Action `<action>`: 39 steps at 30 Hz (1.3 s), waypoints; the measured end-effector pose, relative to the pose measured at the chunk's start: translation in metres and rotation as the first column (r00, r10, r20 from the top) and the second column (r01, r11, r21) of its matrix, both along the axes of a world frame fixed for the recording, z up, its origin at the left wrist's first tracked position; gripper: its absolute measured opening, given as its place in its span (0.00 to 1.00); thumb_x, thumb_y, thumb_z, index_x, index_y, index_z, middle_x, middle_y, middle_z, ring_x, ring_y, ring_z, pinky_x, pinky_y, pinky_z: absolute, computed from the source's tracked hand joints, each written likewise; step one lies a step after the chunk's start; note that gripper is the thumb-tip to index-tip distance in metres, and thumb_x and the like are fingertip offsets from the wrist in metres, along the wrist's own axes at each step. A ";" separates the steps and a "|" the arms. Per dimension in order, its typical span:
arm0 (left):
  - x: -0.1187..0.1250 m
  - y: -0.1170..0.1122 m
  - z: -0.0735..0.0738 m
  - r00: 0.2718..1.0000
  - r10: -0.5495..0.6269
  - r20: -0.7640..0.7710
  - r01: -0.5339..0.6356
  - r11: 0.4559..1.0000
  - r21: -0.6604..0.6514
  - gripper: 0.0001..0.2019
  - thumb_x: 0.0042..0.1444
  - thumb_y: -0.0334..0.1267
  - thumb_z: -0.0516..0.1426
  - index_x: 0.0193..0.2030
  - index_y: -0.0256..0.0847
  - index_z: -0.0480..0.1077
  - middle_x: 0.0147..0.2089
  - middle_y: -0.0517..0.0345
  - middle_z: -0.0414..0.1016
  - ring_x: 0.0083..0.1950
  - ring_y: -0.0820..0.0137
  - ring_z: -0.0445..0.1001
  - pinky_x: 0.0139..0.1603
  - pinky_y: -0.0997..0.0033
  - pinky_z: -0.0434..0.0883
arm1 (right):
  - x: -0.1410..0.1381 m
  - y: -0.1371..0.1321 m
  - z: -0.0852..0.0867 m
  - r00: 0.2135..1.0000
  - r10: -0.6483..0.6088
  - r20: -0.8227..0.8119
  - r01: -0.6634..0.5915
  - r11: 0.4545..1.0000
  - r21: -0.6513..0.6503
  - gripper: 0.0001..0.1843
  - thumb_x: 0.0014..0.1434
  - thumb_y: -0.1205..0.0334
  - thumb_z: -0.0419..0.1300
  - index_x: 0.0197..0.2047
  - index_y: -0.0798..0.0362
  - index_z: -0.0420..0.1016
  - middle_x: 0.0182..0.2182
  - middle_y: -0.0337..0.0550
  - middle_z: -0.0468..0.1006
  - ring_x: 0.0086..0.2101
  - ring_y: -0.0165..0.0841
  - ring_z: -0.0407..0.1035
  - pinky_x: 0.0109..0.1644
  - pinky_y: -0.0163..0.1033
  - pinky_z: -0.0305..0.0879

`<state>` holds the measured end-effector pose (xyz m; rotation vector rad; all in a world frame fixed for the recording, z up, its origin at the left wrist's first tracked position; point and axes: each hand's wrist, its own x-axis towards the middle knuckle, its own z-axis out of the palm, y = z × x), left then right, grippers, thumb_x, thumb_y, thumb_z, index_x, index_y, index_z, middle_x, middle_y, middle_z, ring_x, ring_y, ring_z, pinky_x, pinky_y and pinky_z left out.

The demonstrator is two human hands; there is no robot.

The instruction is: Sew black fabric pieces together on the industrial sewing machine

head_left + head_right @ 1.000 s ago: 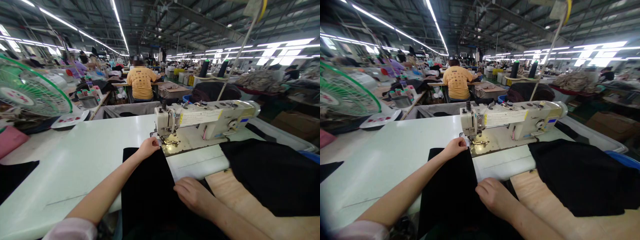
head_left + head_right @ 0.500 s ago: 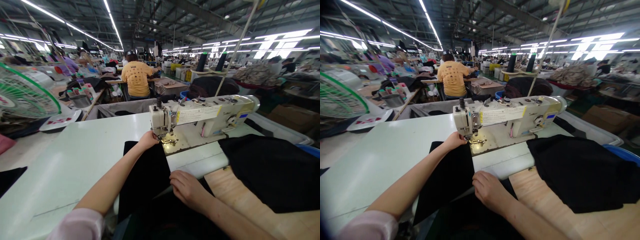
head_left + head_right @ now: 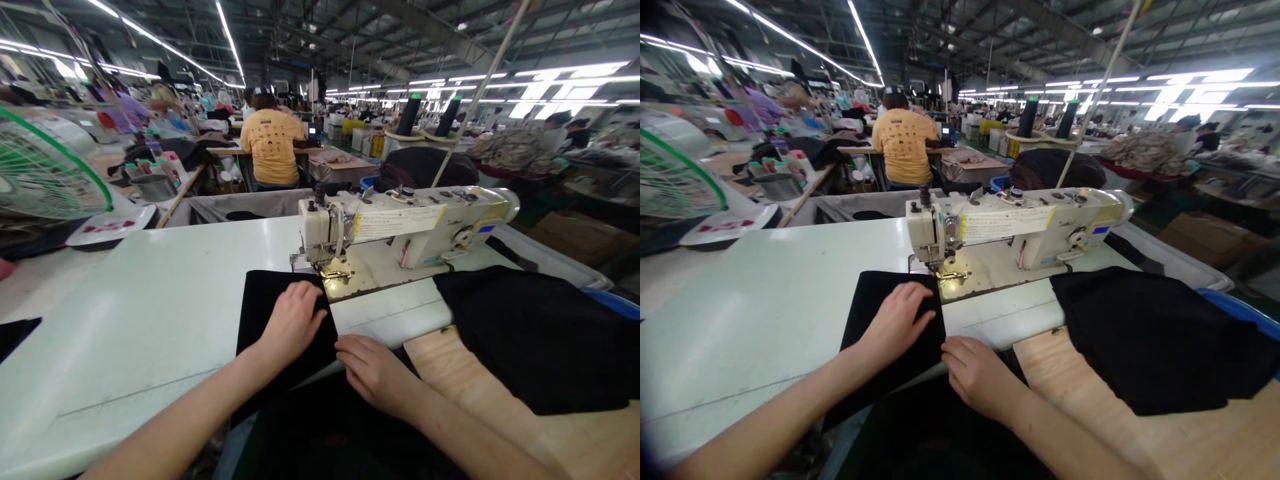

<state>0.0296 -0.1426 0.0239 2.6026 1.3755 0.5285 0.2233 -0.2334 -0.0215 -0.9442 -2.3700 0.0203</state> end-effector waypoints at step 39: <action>-0.033 0.090 -0.037 0.978 -0.179 -0.104 0.190 0.976 0.104 0.22 0.68 0.44 0.47 0.64 0.39 0.65 0.64 0.45 0.67 0.66 0.59 0.64 0.69 0.52 0.59 | 0.019 0.062 0.018 0.959 -0.282 -0.028 0.279 0.958 -0.061 0.16 0.64 0.69 0.54 0.54 0.54 0.73 0.48 0.50 0.77 0.48 0.40 0.71 0.56 0.49 0.69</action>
